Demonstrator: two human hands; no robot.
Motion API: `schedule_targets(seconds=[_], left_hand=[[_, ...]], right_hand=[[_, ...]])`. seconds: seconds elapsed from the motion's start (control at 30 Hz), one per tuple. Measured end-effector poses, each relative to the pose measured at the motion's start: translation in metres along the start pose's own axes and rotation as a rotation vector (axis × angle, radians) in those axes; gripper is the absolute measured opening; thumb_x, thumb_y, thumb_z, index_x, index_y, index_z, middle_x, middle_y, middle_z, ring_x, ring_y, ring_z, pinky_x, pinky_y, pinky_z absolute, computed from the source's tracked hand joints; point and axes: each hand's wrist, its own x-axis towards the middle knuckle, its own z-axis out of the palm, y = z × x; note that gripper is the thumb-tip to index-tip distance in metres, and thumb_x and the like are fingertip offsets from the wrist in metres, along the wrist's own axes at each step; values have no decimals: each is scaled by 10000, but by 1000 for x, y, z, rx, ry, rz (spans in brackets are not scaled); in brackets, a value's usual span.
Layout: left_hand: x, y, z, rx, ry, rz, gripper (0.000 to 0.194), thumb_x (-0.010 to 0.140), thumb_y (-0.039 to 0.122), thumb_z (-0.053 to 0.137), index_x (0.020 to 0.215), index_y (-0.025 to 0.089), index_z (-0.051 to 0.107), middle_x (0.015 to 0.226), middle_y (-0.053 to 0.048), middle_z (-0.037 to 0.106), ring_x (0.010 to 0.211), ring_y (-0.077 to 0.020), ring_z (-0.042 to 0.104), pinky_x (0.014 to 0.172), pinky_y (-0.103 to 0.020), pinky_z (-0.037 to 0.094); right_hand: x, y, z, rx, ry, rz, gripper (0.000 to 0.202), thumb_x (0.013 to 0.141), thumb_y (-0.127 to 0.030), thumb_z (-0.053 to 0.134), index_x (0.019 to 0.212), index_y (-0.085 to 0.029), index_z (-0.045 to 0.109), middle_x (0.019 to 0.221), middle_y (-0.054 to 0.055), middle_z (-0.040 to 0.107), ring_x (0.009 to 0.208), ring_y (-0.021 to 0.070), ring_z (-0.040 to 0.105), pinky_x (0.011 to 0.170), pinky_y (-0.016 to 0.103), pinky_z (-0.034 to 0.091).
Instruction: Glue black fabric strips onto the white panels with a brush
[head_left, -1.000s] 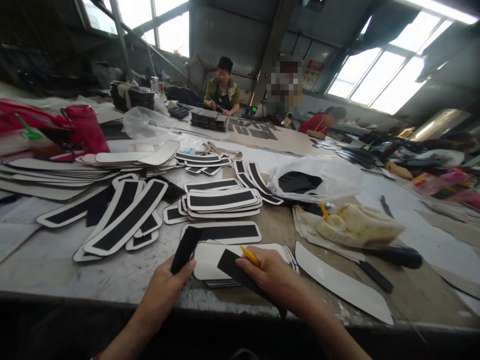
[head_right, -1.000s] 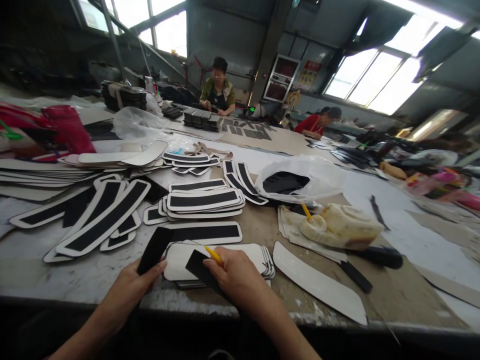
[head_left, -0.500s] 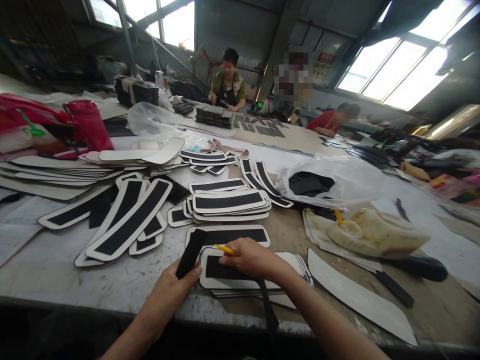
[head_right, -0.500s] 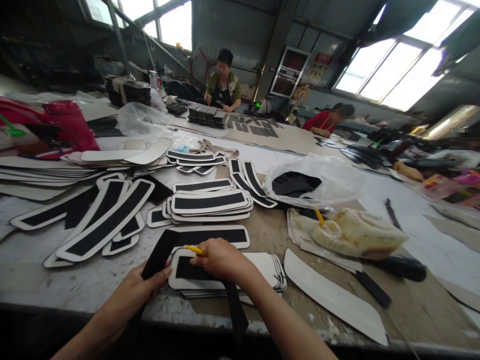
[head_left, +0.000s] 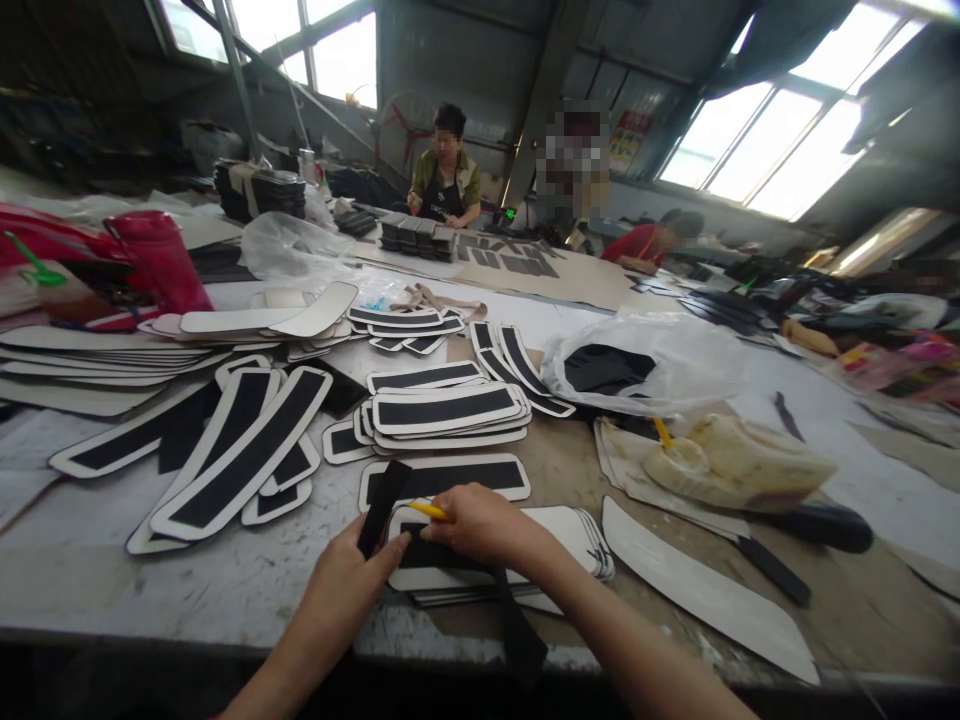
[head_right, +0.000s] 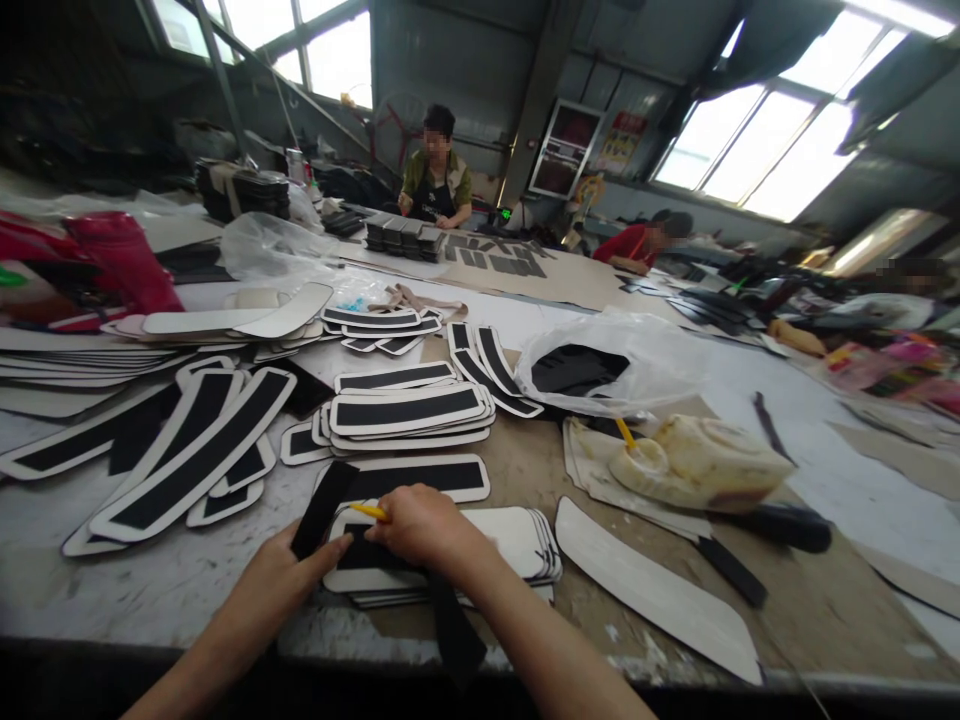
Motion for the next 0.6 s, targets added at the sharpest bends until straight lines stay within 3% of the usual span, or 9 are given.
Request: schedule_targets(seconds=[0.27, 0.43, 0.6], left_hand=[[2, -7, 1, -2, -19, 77, 343, 699, 424, 539, 936, 177, 576, 812, -34, 665, 807, -259, 587, 711, -321, 418], [0, -7, 0, -94, -37, 119, 371, 727, 421, 510, 992, 166, 560, 893, -55, 649, 894, -247, 565, 789, -308, 407], [-10, -4, 1, -258, -42, 5, 335, 735, 484, 482, 801, 164, 553, 528, 23, 522, 521, -168, 494, 495, -258, 375]], right_hand=[[-5, -5, 1, -9, 35, 32, 242, 727, -424, 576, 806, -216, 673, 781, 58, 673, 728, 208, 595, 514, 236, 303], [-4, -6, 1, 48, 39, 25, 219, 717, -411, 591, 764, -210, 665, 698, 31, 639, 656, 171, 559, 489, 226, 278], [-4, 2, -3, 146, 12, 20, 173, 703, -365, 604, 700, -196, 637, 566, -30, 534, 542, 106, 472, 468, 204, 263]])
